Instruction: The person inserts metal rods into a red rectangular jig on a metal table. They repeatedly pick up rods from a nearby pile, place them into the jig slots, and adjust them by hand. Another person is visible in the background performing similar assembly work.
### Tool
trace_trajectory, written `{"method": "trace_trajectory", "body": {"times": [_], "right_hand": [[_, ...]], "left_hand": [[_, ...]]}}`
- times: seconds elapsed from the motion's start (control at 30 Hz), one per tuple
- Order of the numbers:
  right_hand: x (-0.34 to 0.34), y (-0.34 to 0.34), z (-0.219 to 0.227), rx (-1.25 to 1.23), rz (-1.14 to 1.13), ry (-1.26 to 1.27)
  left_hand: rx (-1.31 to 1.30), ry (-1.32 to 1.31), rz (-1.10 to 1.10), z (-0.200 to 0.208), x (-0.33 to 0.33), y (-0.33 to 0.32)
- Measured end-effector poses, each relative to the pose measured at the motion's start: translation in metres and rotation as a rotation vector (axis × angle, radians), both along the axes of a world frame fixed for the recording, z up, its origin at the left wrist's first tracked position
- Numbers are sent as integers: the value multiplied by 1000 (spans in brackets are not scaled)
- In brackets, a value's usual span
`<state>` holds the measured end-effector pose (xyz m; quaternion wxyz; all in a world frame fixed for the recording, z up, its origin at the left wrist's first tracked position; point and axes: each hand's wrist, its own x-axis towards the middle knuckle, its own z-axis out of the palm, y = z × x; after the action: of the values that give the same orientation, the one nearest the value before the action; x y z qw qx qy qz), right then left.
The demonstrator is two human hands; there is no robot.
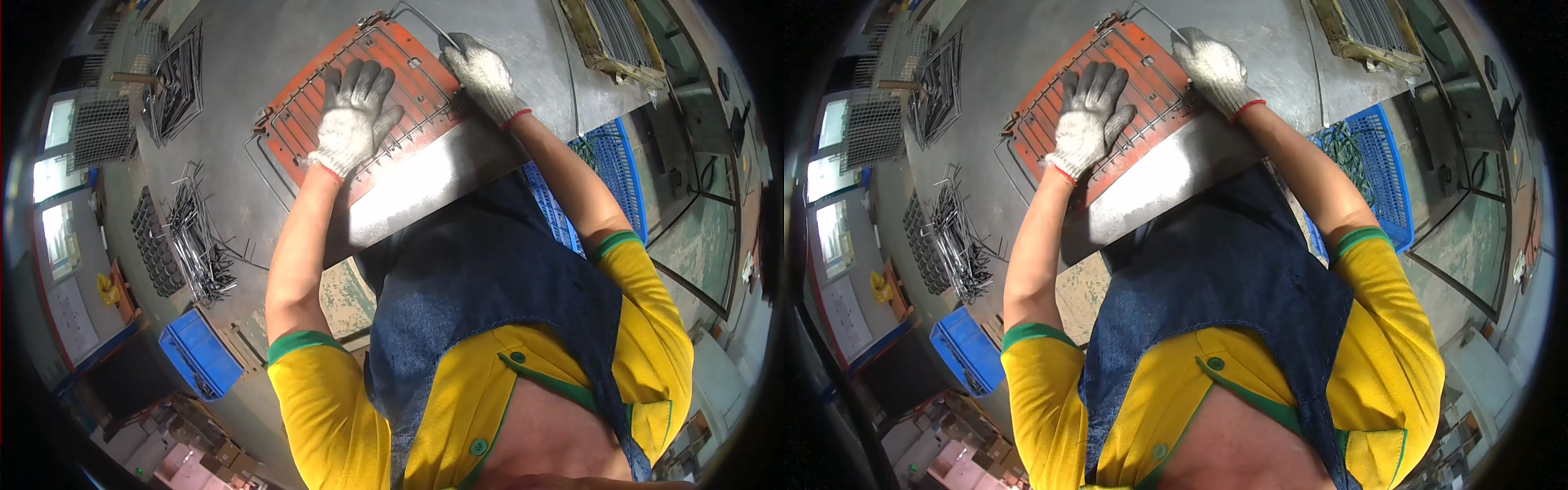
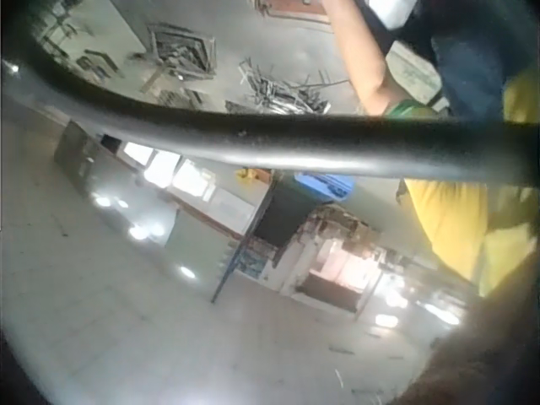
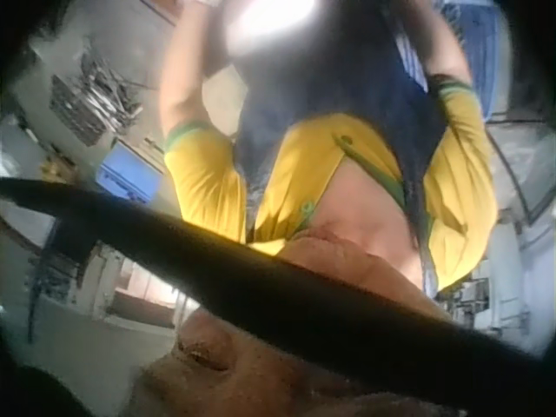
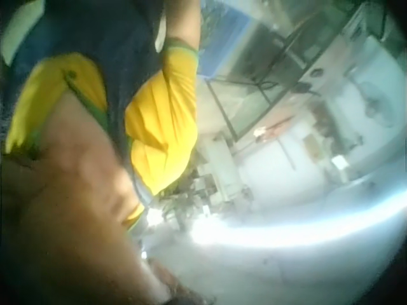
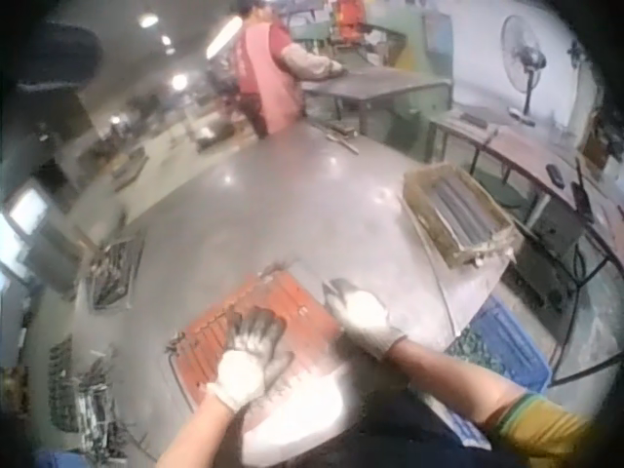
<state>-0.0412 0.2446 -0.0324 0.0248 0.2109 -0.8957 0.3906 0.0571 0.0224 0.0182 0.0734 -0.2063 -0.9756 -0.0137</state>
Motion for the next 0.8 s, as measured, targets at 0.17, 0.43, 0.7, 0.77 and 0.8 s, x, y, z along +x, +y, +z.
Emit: {"method": "trace_trajectory", "body": {"times": [0.17, 0.43, 0.7, 0.77, 0.8], "right_hand": [[-1, 1, 0, 19, -44, -43], [-13, 6, -30, 186, 55, 444], [7, -1, 15, -67, -15, -124], [3, 6, 12, -58, 25, -60], [3, 10, 12, -272, 25, -250]], "left_hand": [[2, -67, 73, 11, 40, -35], [67, 228, 202, 16, 56, -51], [-61, -98, 231, 1, 66, -56], [-4, -105, 232, 5, 68, -56], [24, -108, 230, 8, 70, -56]]}}
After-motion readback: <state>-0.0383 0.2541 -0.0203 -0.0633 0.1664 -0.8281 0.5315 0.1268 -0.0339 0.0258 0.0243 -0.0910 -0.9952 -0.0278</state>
